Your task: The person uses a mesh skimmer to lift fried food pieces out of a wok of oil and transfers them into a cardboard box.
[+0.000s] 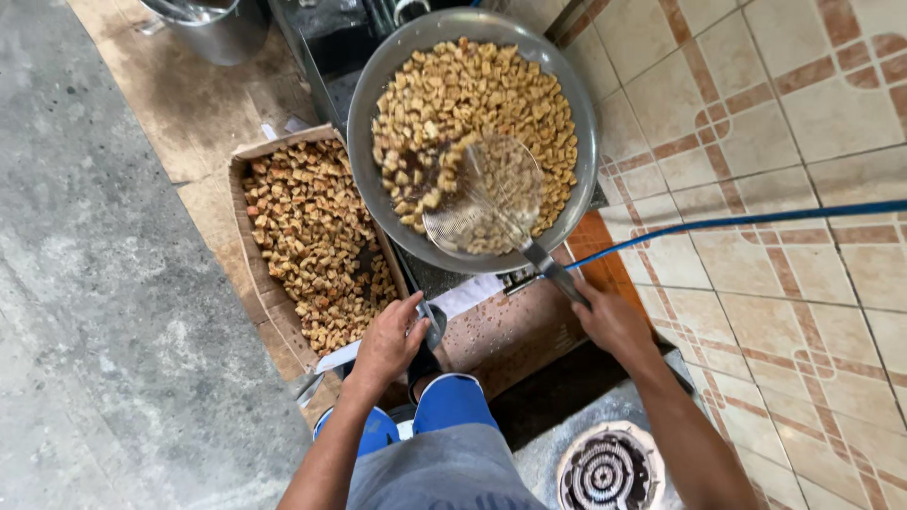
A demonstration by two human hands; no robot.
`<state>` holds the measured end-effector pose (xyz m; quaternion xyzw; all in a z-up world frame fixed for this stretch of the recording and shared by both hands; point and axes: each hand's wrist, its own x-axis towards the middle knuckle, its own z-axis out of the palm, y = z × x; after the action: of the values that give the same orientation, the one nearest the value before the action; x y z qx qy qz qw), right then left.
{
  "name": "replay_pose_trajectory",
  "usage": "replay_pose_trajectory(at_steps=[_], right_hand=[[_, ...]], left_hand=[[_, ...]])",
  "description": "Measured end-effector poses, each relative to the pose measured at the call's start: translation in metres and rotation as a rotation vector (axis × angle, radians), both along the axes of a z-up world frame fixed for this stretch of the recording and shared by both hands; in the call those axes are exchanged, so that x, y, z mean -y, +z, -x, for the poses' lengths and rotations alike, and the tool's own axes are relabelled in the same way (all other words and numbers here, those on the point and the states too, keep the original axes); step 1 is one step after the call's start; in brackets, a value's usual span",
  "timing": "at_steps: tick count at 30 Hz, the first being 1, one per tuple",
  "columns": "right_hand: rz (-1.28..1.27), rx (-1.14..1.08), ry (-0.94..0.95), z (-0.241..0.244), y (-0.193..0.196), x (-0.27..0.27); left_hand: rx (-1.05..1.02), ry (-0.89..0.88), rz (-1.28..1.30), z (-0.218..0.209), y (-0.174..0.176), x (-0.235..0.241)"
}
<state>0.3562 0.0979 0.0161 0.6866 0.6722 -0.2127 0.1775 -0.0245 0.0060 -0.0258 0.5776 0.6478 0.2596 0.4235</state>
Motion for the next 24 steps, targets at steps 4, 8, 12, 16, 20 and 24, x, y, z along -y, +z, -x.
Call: replay_pose_trajectory(at_steps=[4, 8, 12, 16, 20, 24], right_hand=[[0.063, 0.044, -0.057, -0.005, -0.025, 0.01], [0.067, -0.028, -0.159, 0.022, -0.052, -0.014], [0.226, 0.117, -0.243, -0.004, -0.004, -0.014], [0.074, 0.086, -0.163, -0.028, -0.002, 0.015], [0.084, -0.001, -0.261, -0.027, -0.068, 0.026], [-0.104, -0.242, -0.32, -0.069, -0.084, 0.055]], left_hand=[[-0.023, 0.003, 0.01, -0.001, -0.001, -0.003], [-0.033, -0.048, 0.049, -0.013, 0.002, -0.012], [-0.045, -0.087, 0.023, -0.019, 0.01, -0.023], [-0.054, -0.088, 0.057, -0.02, 0.013, -0.029], [-0.043, -0.101, 0.049, -0.029, 0.006, -0.024], [-0.016, -0.085, 0.052, -0.033, 0.004, -0.027]])
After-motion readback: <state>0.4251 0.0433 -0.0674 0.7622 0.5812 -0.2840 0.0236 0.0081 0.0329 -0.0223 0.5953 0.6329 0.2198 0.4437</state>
